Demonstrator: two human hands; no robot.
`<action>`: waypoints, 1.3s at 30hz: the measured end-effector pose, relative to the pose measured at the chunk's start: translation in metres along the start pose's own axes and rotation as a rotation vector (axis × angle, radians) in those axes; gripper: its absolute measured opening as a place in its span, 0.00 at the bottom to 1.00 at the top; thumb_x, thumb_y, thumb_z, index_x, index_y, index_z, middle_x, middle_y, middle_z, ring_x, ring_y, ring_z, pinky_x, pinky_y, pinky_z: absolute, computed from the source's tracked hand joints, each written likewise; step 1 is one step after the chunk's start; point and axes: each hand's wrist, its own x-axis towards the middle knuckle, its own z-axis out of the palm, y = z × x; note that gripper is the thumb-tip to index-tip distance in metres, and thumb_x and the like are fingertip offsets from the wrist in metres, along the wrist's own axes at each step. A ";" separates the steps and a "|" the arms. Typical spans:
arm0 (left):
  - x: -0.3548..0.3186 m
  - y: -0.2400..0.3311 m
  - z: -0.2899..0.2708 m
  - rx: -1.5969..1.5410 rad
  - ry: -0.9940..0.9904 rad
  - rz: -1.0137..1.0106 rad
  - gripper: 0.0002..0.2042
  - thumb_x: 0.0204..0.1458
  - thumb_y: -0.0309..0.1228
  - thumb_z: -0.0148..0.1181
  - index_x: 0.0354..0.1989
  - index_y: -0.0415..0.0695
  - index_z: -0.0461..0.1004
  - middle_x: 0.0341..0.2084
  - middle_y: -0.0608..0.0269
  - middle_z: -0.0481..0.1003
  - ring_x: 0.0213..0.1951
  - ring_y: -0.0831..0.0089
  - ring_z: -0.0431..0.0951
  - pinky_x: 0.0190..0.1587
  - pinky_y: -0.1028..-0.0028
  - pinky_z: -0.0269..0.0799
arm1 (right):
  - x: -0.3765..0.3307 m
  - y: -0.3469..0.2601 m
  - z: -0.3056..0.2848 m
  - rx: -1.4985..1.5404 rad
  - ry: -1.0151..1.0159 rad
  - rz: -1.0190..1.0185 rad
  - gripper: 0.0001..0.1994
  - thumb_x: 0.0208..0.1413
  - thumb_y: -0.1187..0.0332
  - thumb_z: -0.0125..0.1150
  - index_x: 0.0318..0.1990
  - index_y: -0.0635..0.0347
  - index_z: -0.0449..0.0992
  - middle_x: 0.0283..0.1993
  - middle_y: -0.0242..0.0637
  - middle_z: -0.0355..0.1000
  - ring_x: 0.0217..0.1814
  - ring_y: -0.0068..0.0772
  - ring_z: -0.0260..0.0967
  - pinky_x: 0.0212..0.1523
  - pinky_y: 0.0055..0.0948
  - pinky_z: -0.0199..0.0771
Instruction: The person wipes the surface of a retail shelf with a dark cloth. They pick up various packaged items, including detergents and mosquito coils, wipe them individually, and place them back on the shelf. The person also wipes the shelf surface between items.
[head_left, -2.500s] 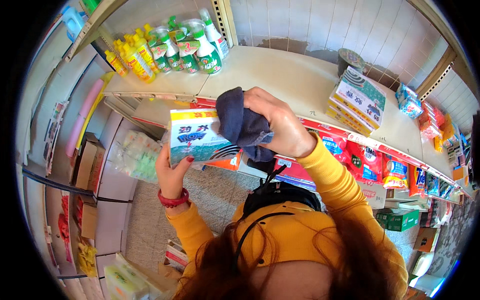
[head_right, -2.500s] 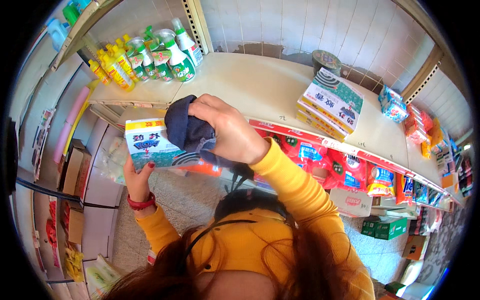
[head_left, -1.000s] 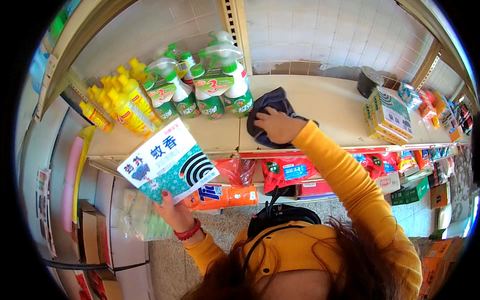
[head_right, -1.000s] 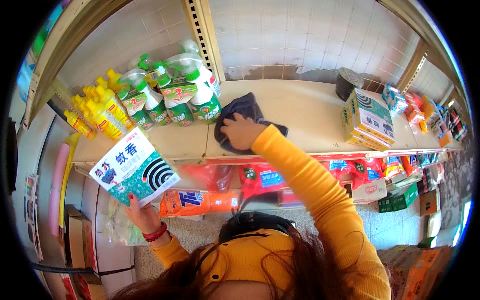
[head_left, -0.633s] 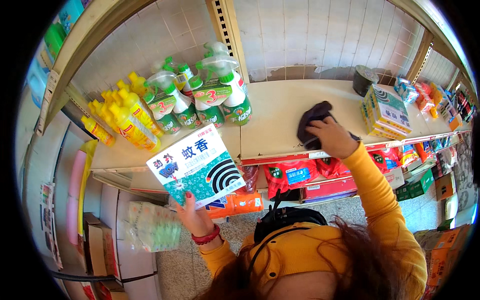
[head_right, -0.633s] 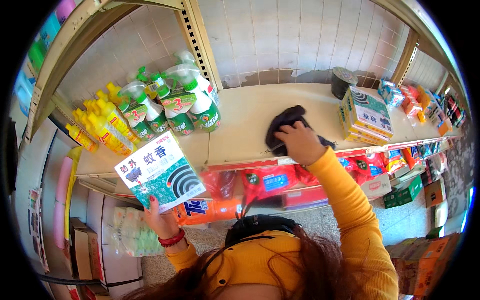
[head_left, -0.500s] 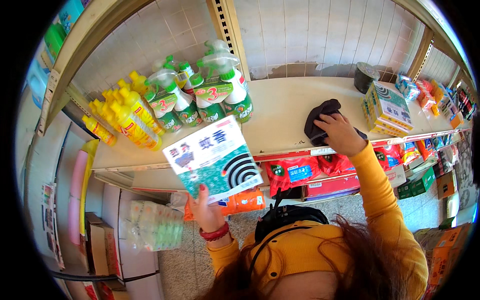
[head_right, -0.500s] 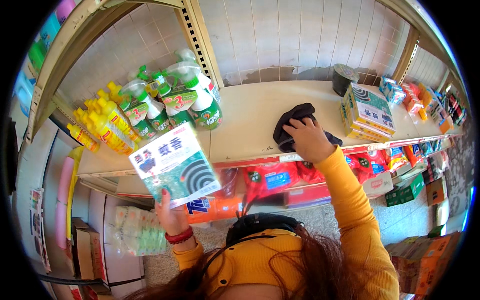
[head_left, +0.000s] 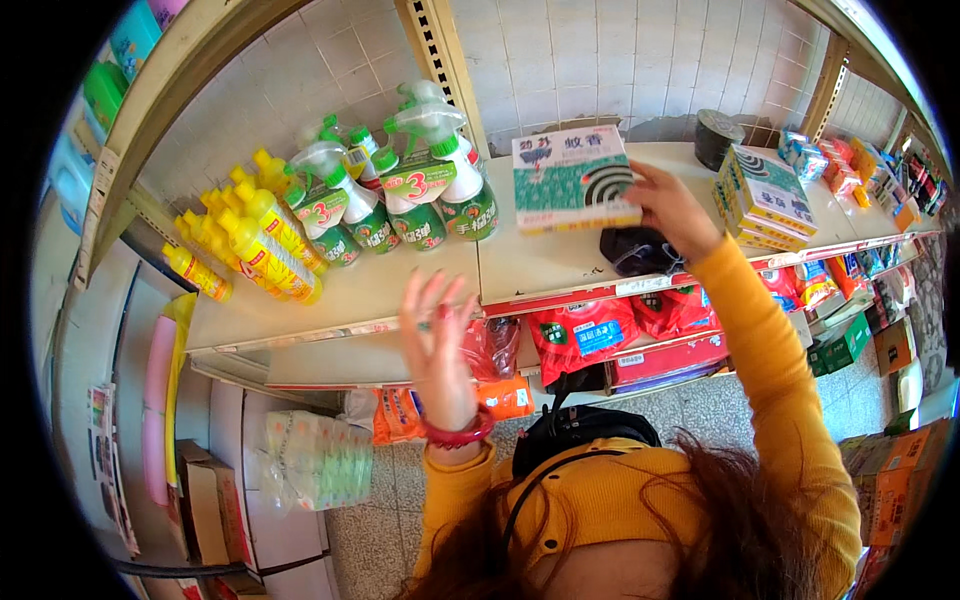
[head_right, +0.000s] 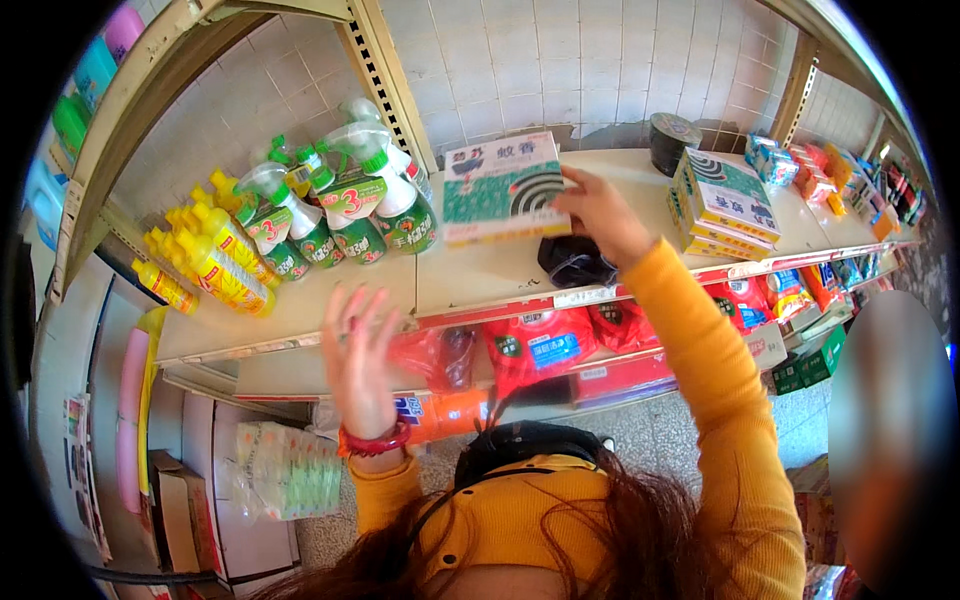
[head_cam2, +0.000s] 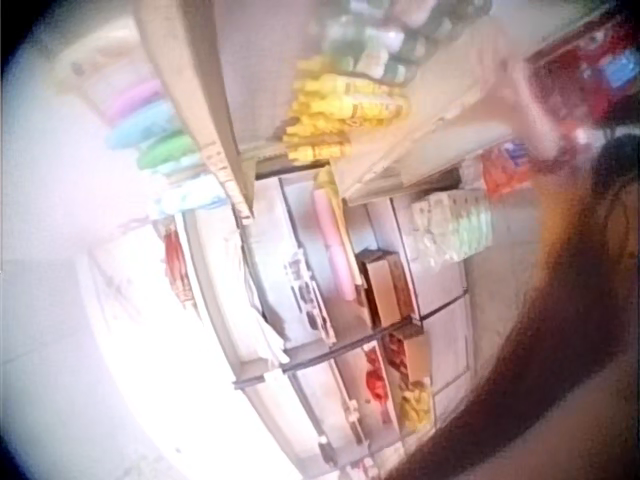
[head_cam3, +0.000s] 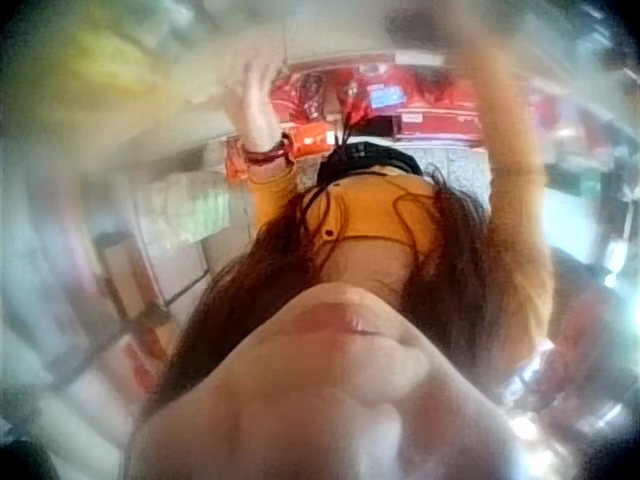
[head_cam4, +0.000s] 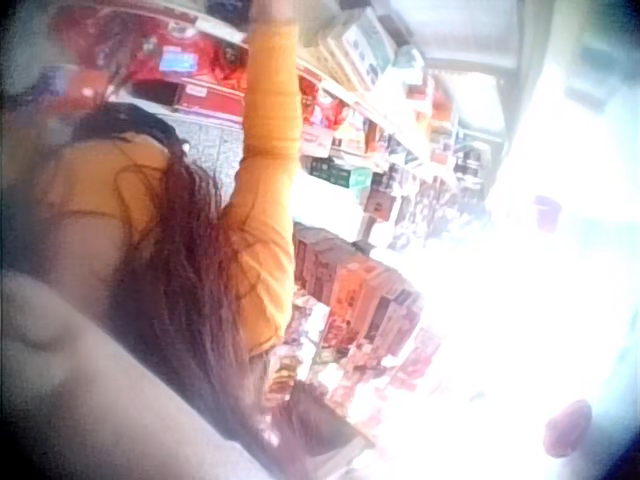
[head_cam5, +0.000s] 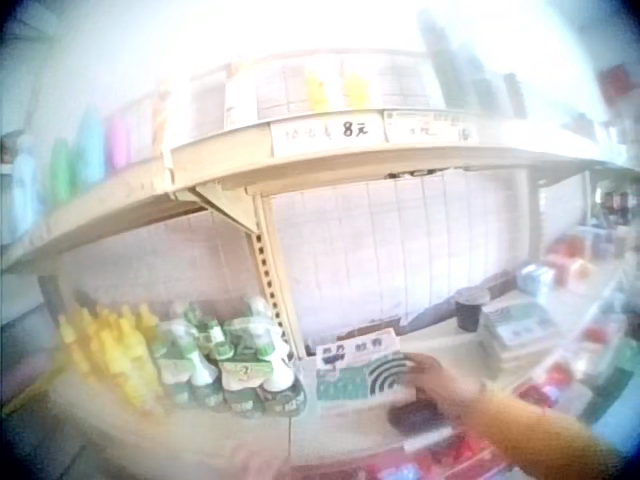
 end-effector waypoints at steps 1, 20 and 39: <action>-0.002 0.008 -0.009 0.010 0.044 0.020 0.21 0.55 0.32 0.46 0.55 0.36 0.56 0.51 0.49 0.60 0.53 0.58 0.64 0.54 0.60 0.62 | 0.023 0.007 -0.011 -0.006 -0.019 0.021 0.22 0.49 0.78 0.50 0.55 0.66 0.61 0.39 0.38 0.70 0.40 0.29 0.71 0.38 0.26 0.74; -0.080 0.006 -0.143 0.192 0.526 -0.047 0.13 0.55 0.27 0.44 0.48 0.37 0.64 0.41 0.54 0.68 0.44 0.64 0.71 0.48 0.68 0.70 | 0.147 0.067 -0.010 -1.524 -0.185 -0.292 0.25 0.30 0.52 0.67 0.33 0.64 0.77 0.31 0.45 0.75 0.34 0.43 0.73 0.38 0.34 0.73; -0.077 -0.026 -0.146 0.239 0.407 -0.227 0.12 0.56 0.27 0.43 0.46 0.37 0.65 0.38 0.55 0.70 0.41 0.67 0.73 0.45 0.73 0.70 | -0.045 -0.064 -0.235 -1.500 0.415 0.326 0.48 0.40 0.37 0.57 0.60 0.68 0.52 0.53 0.59 0.62 0.56 0.51 0.61 0.56 0.36 0.59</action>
